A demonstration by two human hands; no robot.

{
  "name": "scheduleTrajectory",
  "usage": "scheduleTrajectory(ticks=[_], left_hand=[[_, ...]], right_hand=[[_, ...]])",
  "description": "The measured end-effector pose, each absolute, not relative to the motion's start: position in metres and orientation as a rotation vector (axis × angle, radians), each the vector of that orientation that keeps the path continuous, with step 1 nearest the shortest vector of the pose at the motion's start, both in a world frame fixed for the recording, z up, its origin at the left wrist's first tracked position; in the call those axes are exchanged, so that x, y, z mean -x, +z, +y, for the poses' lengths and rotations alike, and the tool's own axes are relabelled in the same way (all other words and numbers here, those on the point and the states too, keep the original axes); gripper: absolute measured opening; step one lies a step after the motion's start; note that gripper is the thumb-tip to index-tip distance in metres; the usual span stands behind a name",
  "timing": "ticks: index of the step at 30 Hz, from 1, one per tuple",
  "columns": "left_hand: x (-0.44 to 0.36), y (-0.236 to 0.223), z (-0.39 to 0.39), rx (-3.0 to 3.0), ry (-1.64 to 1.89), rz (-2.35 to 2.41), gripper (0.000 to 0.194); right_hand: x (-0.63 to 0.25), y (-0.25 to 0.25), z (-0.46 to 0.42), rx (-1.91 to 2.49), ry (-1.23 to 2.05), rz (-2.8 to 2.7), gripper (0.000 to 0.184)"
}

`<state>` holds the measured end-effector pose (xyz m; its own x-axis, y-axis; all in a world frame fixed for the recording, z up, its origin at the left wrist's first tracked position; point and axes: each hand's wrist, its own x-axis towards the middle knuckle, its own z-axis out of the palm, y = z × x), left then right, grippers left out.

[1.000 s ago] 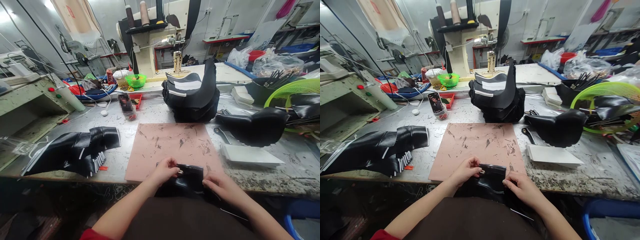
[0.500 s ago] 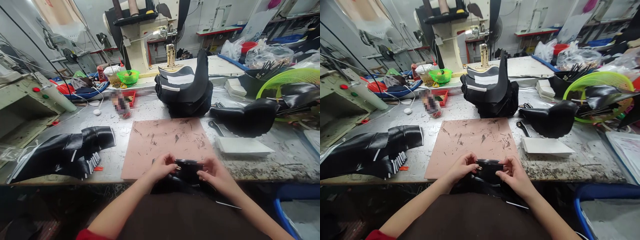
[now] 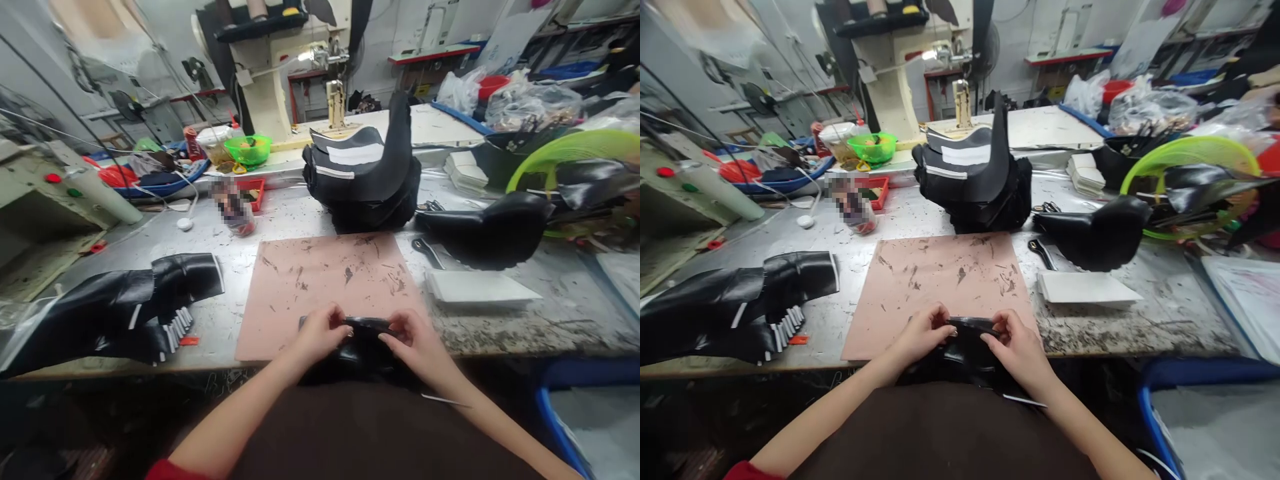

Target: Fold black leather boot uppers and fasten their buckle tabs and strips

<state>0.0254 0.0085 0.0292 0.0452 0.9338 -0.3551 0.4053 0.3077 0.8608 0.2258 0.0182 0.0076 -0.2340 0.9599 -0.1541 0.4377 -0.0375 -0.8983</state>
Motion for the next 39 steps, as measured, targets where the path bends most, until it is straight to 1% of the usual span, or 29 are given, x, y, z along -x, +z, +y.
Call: scheduleTrajectory(ticks=[3,5,11,14,22,30,36,39], left_hand=[[-0.027,0.027,0.015,-1.081,0.664,1.486,0.015],[-0.028,0.026,0.020,-1.030,0.671,1.485,0.017],[-0.036,0.033,0.027,-0.977,0.640,1.541,0.019],[-0.037,0.032,0.028,-0.974,0.624,1.569,0.019],[-0.035,0.024,0.029,-1.064,0.524,1.658,0.016],[-0.037,0.027,0.031,-1.031,0.499,1.689,0.019],[-0.036,0.022,0.028,-1.136,0.450,1.729,0.015],[-0.037,0.020,0.027,-1.177,0.448,1.742,0.014]], right_hand=[[-0.229,0.007,0.019,1.413,1.413,-1.525,0.030],[-0.231,0.007,0.020,1.399,1.451,-1.467,0.029],[-0.230,0.010,0.029,1.511,1.209,-1.562,0.018],[-0.230,0.013,0.034,1.565,1.164,-1.606,0.014],[-0.228,0.019,0.039,1.693,1.180,-1.593,0.015],[-0.228,0.022,0.042,1.763,1.148,-1.649,0.015],[-0.228,0.029,0.042,1.787,1.022,-1.848,0.013],[-0.229,0.026,0.041,1.654,0.695,-2.073,0.011]])
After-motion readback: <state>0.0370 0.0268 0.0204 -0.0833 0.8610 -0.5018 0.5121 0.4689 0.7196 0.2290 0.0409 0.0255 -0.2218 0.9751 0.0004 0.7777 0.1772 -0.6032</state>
